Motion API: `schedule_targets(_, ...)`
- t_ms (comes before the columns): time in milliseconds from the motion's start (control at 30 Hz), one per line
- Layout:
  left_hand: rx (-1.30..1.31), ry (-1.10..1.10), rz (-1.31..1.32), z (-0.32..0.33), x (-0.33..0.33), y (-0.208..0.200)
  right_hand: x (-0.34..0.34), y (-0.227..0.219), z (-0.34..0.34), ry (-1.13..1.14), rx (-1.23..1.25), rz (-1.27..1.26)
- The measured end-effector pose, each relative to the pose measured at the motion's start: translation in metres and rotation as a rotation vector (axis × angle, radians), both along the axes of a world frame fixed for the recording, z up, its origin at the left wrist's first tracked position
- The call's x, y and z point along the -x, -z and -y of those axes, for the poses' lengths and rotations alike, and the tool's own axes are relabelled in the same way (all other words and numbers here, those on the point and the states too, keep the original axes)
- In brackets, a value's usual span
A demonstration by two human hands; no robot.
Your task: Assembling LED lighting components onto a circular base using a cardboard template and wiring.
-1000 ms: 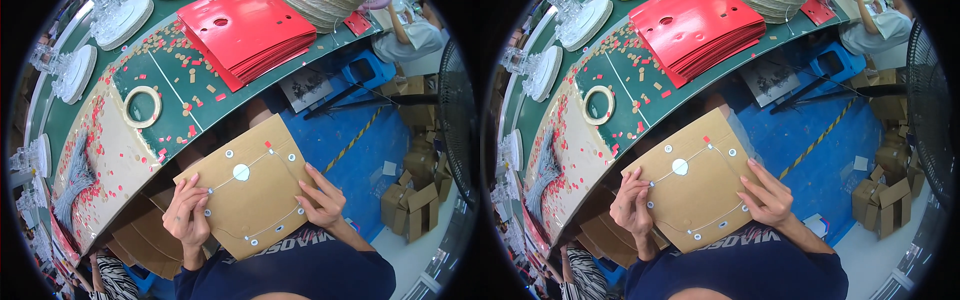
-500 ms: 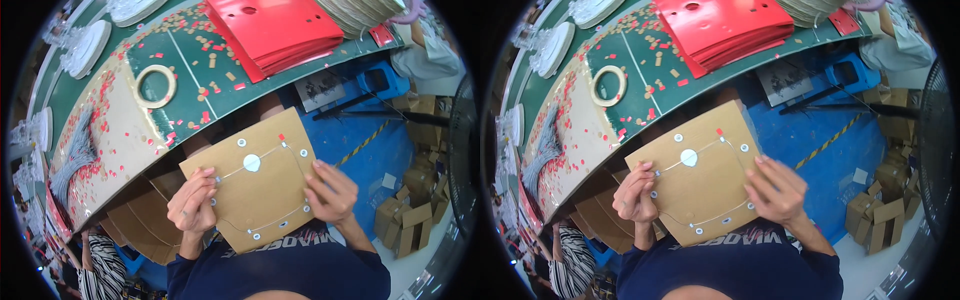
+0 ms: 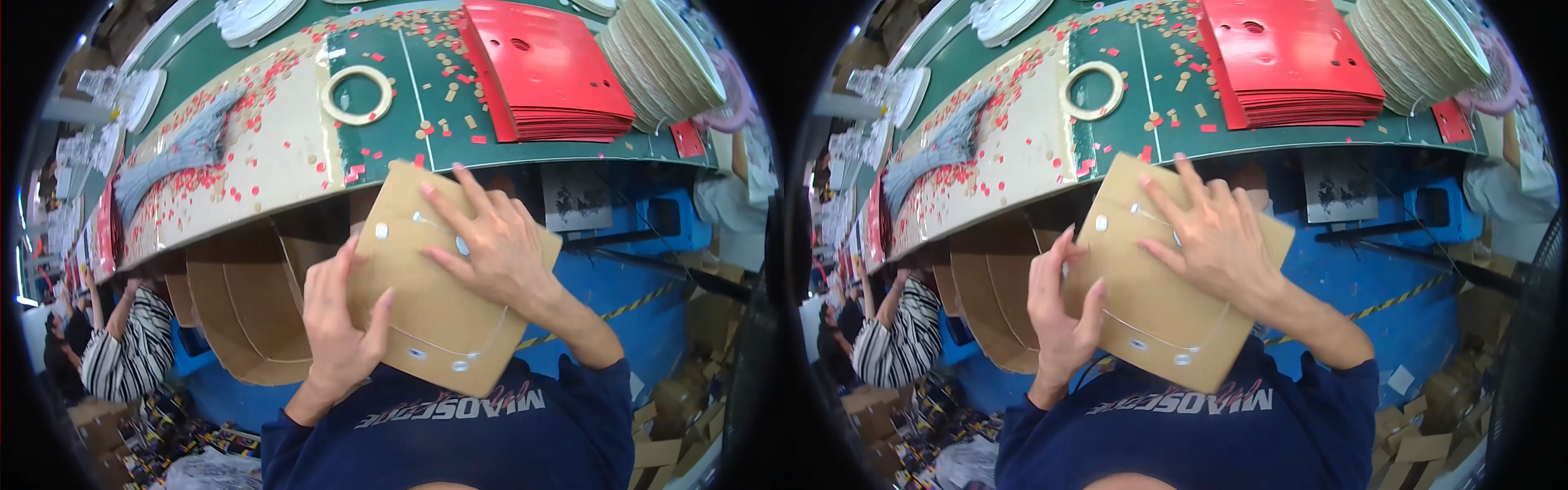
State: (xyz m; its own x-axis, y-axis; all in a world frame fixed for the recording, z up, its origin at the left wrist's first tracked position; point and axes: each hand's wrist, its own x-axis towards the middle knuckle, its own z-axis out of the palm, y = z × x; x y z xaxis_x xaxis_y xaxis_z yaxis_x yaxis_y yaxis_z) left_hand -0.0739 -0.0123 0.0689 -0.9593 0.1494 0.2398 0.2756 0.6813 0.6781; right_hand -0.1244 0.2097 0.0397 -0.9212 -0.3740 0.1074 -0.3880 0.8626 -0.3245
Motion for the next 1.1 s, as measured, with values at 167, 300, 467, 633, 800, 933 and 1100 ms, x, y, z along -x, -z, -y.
schedule_targets(167, 0.141, 0.034, -0.102, -0.002, 0.018, 0.024, -0.035, -0.024, 0.008, 0.221, 0.036, 0.280)
schedule_targets(300, 0.034, 0.048, -0.098, 0.001, 0.010, 0.033, -0.045, -0.033, -0.004, 0.075, -0.015, -0.216)
schedule_targets(467, -0.027, 0.124, -0.170, -0.008, 0.004, 0.035, -0.021, 0.002, 0.002, -0.123, 0.572, -0.087)
schedule_targets(633, -0.018, 0.167, -0.211, 0.005, 0.020, 0.027, -0.020, 0.002, -0.005, -0.045, 0.670, -0.067)
schedule_targets(800, -0.101, 0.212, -0.175, 0.015, 0.031, 0.034, -0.017, -0.003, -0.010, -0.061, 0.685, -0.050)
schedule_targets(933, -0.219, 0.168, -0.084, 0.009, 0.036, 0.034, -0.022, -0.007, -0.014, 0.008, 0.758, 0.189)
schedule_targets(1100, -0.181, 0.170, -0.073, -0.002, 0.037, 0.026, -0.016, -0.013, -0.017, 0.087, 0.795, 0.315)
